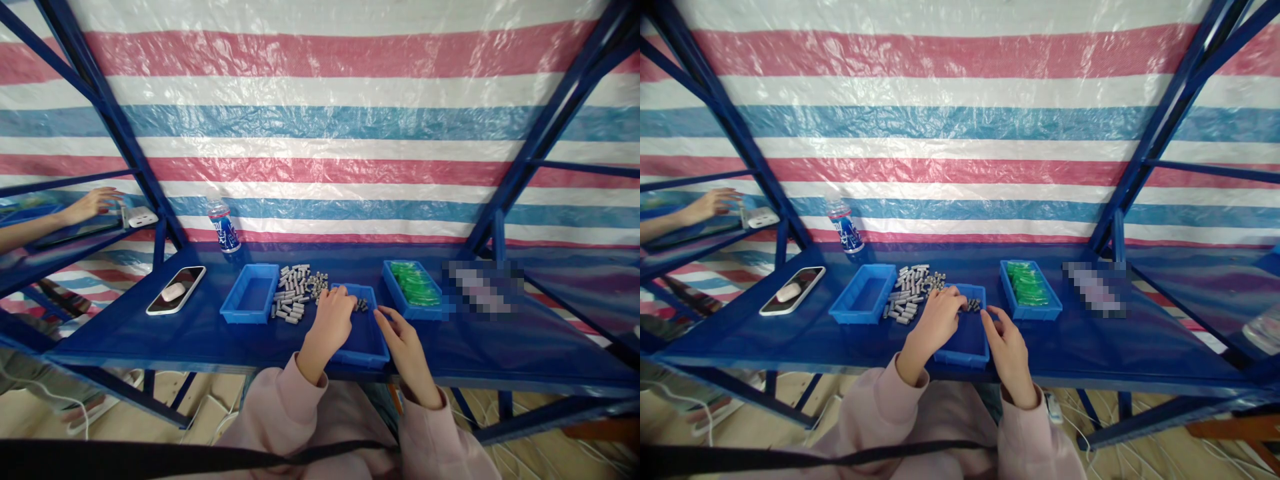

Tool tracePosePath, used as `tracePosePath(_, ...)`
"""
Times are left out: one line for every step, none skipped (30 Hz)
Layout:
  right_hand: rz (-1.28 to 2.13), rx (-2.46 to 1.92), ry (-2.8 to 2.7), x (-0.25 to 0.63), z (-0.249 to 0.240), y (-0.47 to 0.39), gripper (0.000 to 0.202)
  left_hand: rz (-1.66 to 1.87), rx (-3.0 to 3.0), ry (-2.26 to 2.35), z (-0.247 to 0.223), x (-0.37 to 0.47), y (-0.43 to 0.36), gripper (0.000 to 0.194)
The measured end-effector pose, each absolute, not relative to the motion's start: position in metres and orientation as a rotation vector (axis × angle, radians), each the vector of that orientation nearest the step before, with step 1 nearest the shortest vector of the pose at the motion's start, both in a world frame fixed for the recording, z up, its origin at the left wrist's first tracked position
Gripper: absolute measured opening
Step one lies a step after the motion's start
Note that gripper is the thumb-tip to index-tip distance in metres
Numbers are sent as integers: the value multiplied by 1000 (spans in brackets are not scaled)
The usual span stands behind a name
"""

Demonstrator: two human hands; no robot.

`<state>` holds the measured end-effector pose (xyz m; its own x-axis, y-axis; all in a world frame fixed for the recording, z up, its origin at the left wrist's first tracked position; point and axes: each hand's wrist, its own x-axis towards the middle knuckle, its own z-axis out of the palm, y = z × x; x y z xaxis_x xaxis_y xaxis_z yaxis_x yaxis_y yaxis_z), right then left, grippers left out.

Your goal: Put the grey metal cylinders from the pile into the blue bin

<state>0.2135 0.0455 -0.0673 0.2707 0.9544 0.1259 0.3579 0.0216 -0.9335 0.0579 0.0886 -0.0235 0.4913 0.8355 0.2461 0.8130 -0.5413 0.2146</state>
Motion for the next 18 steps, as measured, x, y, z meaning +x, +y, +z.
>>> tracePosePath(730,-1544,-1275,213,-67,46,47,527,2640,1461,-24,58,89,29)
tracePosePath(718,-1563,-1284,213,-67,46,47,572,2621,1452,-24,58,90,30)
tracePosePath(705,-1590,-1296,213,-66,46,47,634,2598,1441,-23,57,91,30)
tracePosePath(693,-1621,-1312,213,-64,46,46,712,2571,1433,-22,54,92,30)
tracePosePath(685,-1653,-1333,213,-63,46,46,796,2541,1431,-20,51,93,30)
tracePosePath(681,-1683,-1357,213,-61,46,45,879,2509,1440,-18,46,94,30)
tracePosePath(683,-1707,-1381,214,-60,46,45,948,2477,1467,-16,40,96,29)
tracePosePath(687,-1723,-1401,214,-59,46,45,984,2448,1506,-13,32,97,28)
tracePosePath(693,-1730,-1416,215,-58,46,45,1005,2417,1563,-11,24,99,27)
tracePosePath(701,-1730,-1427,216,-58,46,45,996,2404,1606,-9,16,100,26)
tracePosePath(710,-1729,-1432,217,-58,47,45,979,2391,1657,-9,9,102,25)
tracePosePath(718,-1729,-1431,217,-59,47,45,939,2382,1698,-8,3,103,24)
tracePosePath(722,-1730,-1424,218,-59,48,44,900,2373,1729,-9,-2,104,23)
tracePosePath(723,-1725,-1414,219,-61,48,44,857,2370,1742,-10,-4,105,21)
tracePosePath(722,-1712,-1401,219,-62,49,43,815,2372,1742,-12,-6,106,19)
tracePosePath(717,-1689,-1387,220,-63,50,43,776,2379,1731,-14,-5,106,18)
tracePosePath(713,-1660,-1373,220,-64,50,44,734,2388,1716,-16,-4,106,17)
tracePosePath(713,-1629,-1362,220,-65,51,44,693,2398,1707,-18,-2,106,17)
